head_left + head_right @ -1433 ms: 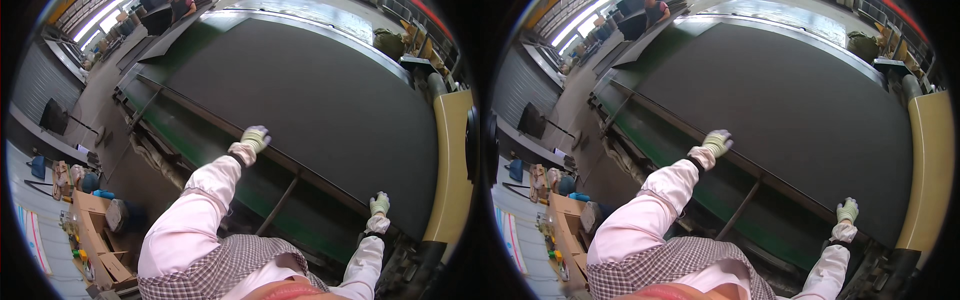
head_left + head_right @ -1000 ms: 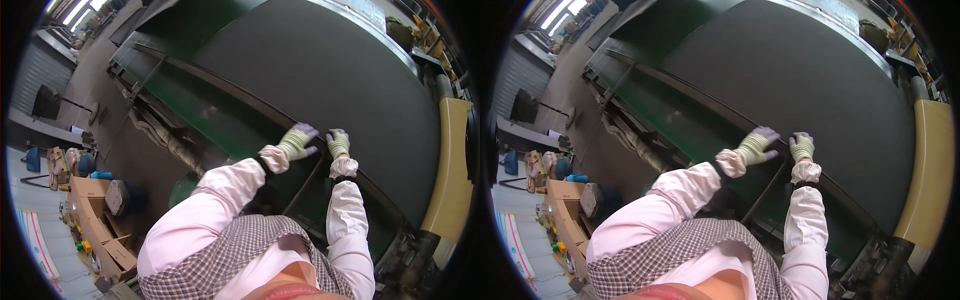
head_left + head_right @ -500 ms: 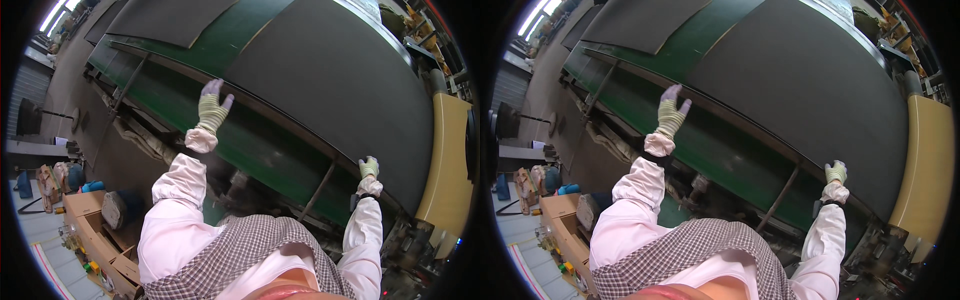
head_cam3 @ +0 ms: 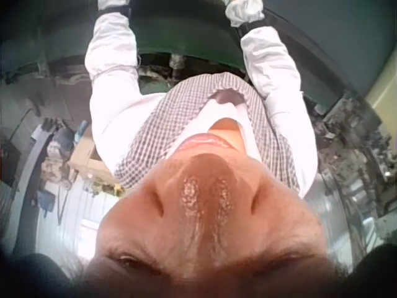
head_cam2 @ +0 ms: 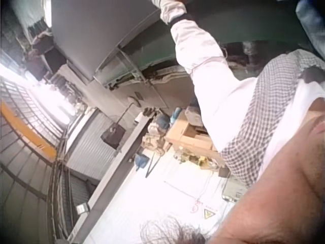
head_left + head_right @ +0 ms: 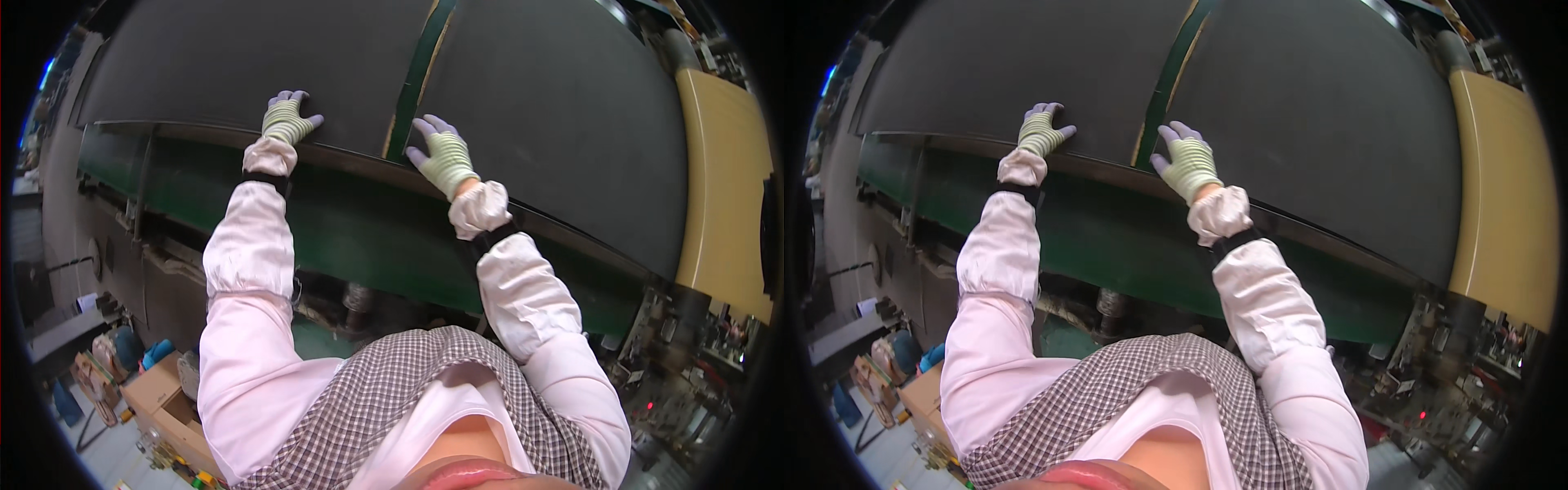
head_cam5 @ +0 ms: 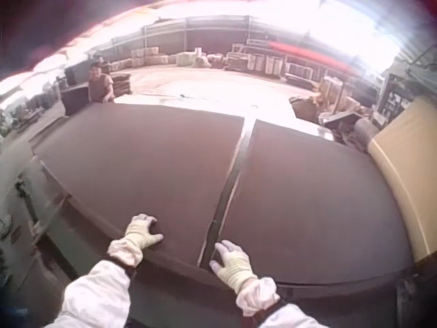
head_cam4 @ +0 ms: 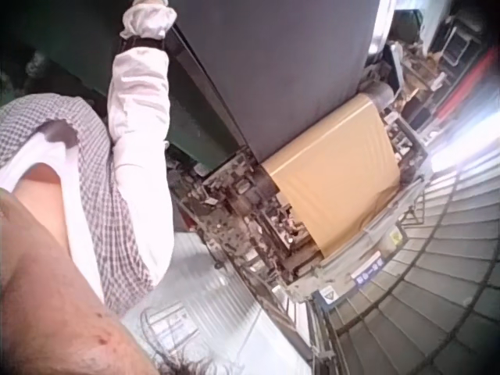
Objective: The recorder uses their hands to guide and smooth large dark sheets as they pass through an industrial processing machine.
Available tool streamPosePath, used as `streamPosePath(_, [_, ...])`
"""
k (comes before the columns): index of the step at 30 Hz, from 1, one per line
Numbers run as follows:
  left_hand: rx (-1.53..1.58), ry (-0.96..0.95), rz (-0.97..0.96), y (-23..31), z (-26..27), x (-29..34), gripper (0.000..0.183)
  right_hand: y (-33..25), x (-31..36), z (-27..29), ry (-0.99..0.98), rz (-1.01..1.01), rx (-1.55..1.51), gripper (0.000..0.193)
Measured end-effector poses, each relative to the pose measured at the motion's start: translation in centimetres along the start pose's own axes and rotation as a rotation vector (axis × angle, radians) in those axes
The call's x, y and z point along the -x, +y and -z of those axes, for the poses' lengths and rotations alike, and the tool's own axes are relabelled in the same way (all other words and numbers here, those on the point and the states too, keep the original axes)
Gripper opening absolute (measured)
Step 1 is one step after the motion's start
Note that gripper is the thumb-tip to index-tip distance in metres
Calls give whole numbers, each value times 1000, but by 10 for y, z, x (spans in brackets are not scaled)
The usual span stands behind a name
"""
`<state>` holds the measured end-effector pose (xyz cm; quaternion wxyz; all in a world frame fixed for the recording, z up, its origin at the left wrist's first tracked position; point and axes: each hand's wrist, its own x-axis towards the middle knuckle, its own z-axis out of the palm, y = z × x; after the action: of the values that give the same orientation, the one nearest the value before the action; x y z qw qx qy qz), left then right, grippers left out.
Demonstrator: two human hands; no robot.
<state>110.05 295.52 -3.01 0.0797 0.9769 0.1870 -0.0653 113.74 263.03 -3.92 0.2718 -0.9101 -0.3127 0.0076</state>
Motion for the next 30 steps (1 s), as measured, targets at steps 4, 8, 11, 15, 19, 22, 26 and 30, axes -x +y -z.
streamPosePath(4, [11, 127, -104, 55, -13, 35, 62, -9, 10, 15, -98, -341, 50, 73])
streamPosePath(8, [159, 80, -336, 99, -11, 47, 57, 19, 38, 34, -79, -512, 208, 77])
streamPosePath(11, [355, 292, -363, 73, 3, 26, 49, 44, 61, 48, -2, -507, 245, 73])
streamPosePath(15, [73, 239, 115, 5, -14, -1, 67, 98, 95, 63, -20, -569, 278, 74])
streamPosePath(19, [-74, 103, -58, 97, -11, 43, 68, 156, 128, 94, 0, -602, 325, 71])
streamPosePath(22, [123, -51, -210, 91, -7, 51, 58, 186, 139, 104, -36, -627, 337, 66])
streamPosePath(26, [92, 392, -61, 42, -9, 19, 60, 241, 175, 141, 12, -524, 361, 59])
streamPosePath(30, [20, 144, 130, 40, -2, 32, 68, 326, 225, 165, 32, -652, 262, 64])
